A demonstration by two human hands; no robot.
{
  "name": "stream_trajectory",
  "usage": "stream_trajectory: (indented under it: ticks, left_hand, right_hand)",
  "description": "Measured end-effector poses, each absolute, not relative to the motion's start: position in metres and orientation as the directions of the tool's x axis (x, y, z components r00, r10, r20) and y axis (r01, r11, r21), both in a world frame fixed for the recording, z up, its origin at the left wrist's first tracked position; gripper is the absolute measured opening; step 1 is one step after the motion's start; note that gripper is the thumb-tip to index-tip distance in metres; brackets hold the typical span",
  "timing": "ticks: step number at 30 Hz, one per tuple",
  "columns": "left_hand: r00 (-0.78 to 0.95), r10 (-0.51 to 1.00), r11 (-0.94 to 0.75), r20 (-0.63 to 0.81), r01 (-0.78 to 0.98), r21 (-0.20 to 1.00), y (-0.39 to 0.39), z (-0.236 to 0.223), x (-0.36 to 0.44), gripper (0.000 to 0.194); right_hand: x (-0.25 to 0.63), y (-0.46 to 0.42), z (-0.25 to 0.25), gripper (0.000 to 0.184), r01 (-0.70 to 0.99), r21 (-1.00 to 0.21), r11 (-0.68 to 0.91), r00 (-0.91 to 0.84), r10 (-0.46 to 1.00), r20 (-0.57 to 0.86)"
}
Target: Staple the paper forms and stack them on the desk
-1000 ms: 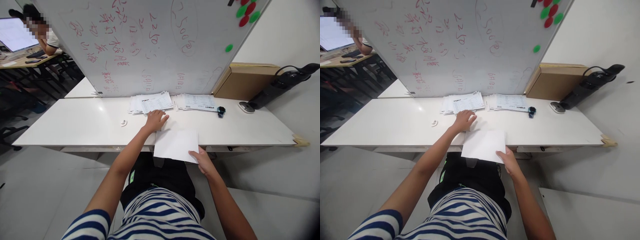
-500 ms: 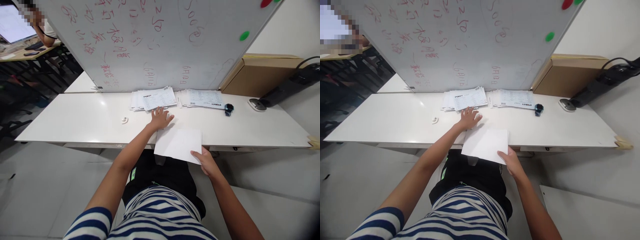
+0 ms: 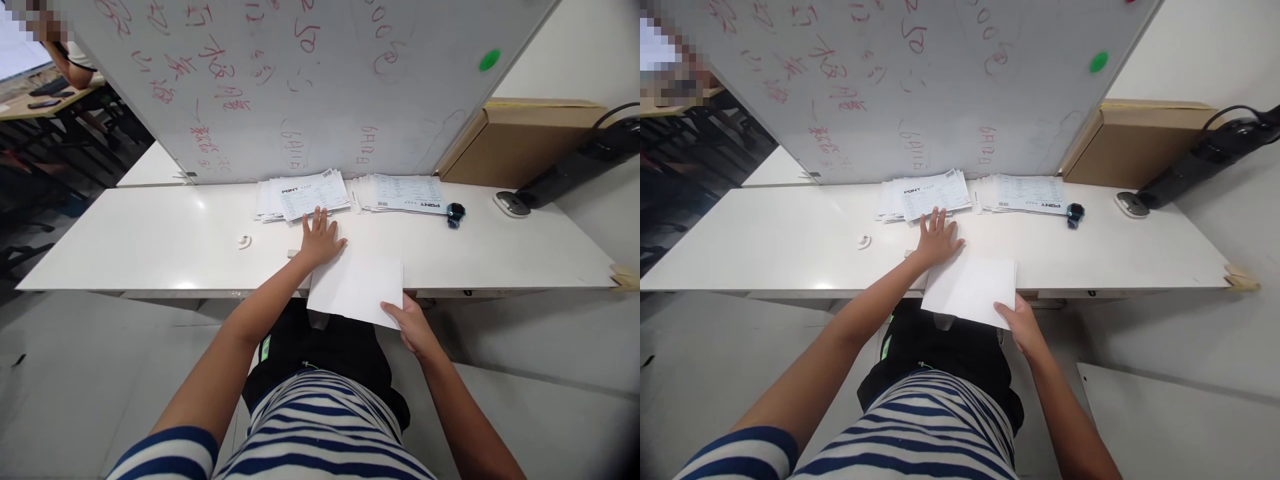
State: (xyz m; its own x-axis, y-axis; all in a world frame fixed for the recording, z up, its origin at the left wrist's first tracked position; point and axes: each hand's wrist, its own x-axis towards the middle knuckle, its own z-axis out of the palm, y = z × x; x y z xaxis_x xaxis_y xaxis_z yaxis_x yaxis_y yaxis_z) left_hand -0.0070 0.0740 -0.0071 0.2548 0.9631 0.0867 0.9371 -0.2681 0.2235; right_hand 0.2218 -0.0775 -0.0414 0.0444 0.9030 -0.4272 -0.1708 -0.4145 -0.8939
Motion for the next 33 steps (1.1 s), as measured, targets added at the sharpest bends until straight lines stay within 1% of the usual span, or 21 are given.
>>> stream_trajectory:
  ticks: [4,7,10,12,14,15,17,18,20,22,24,25,26,29,33]
  left_hand:
    - [0.166,0.977,-0.2,0.134,0.935,0.292,0.072,-0.003,-0.009,0.06]
    - [0.123,0.975,-0.182,0.187,0.921,0.346,0.074,0.008,-0.011,0.05]
    - [0.045,0.958,-0.18,0.284,0.863,0.473,0.072,0.023,-0.024,0.046]
    - [0.01,0.942,-0.21,0.335,0.796,0.567,0.063,0.029,-0.04,0.05]
    - [0.044,0.933,-0.269,0.356,0.744,0.612,0.048,0.028,-0.06,0.055]
    - [0.065,0.936,-0.278,0.345,0.739,0.613,0.039,0.024,-0.07,0.053]
    - [0.159,0.949,-0.289,0.272,0.783,0.551,0.021,0.012,-0.088,0.05]
    - [0.169,0.956,-0.274,0.239,0.805,0.527,0.013,0.006,-0.096,0.05]
    - [0.17,0.966,-0.249,0.193,0.809,0.533,0.003,-0.006,-0.106,0.051]
    - [0.156,0.973,-0.227,0.17,0.784,0.578,-0.001,-0.013,-0.111,0.052]
    - [0.151,0.975,-0.22,0.164,0.762,0.609,0.0,-0.016,-0.112,0.049]
    - [0.151,0.974,-0.222,0.167,0.759,0.612,0.002,-0.017,-0.112,0.047]
    - [0.153,0.973,-0.227,0.171,0.76,0.609,0.004,-0.017,-0.112,0.044]
    - [0.167,0.969,-0.242,0.181,0.767,0.595,0.006,-0.017,-0.111,0.036]
    - [0.17,0.968,-0.247,0.185,0.783,0.571,0.006,-0.019,-0.111,0.032]
  right_hand:
    - [0.218,-0.082,-0.042,0.052,-0.17,-0.907,-0.384,0.057,0.915,-0.399]
    - [0.213,-0.084,-0.041,0.052,-0.145,-0.913,-0.381,0.075,0.916,-0.394]
    - [0.21,-0.086,-0.042,0.05,-0.128,-0.928,-0.349,0.08,0.929,-0.361]
    - [0.214,-0.087,-0.043,0.05,-0.109,-0.937,-0.331,0.088,0.936,-0.341]
    - [0.222,-0.088,-0.043,0.051,-0.102,-0.944,-0.314,0.116,0.939,-0.325]
    - [0.228,-0.088,-0.043,0.051,-0.104,-0.946,-0.306,0.137,0.938,-0.318]
    - [0.241,-0.087,-0.042,0.052,-0.108,-0.95,-0.294,0.186,0.933,-0.31]
    - [0.246,-0.084,-0.041,0.052,-0.11,-0.953,-0.282,0.216,0.929,-0.3]
    - [0.253,-0.073,-0.038,0.051,-0.106,-0.968,-0.227,0.276,0.929,-0.248]
    - [0.253,-0.052,-0.036,0.051,-0.079,-0.989,-0.124,0.291,0.946,-0.142]
    - [0.248,-0.023,-0.036,0.052,-0.034,-0.999,-0.006,0.249,0.968,-0.015]
    - [0.244,-0.008,-0.038,0.052,-0.017,-0.999,0.04,0.222,0.974,0.035]
    - [0.241,0.007,-0.04,0.051,-0.005,-0.997,0.073,0.231,0.97,0.07]
    - [0.234,0.038,-0.053,0.047,0.036,-0.995,0.088,0.291,0.952,0.095]
    - [0.235,0.045,-0.068,0.045,0.12,-0.98,0.157,0.377,0.906,0.191]
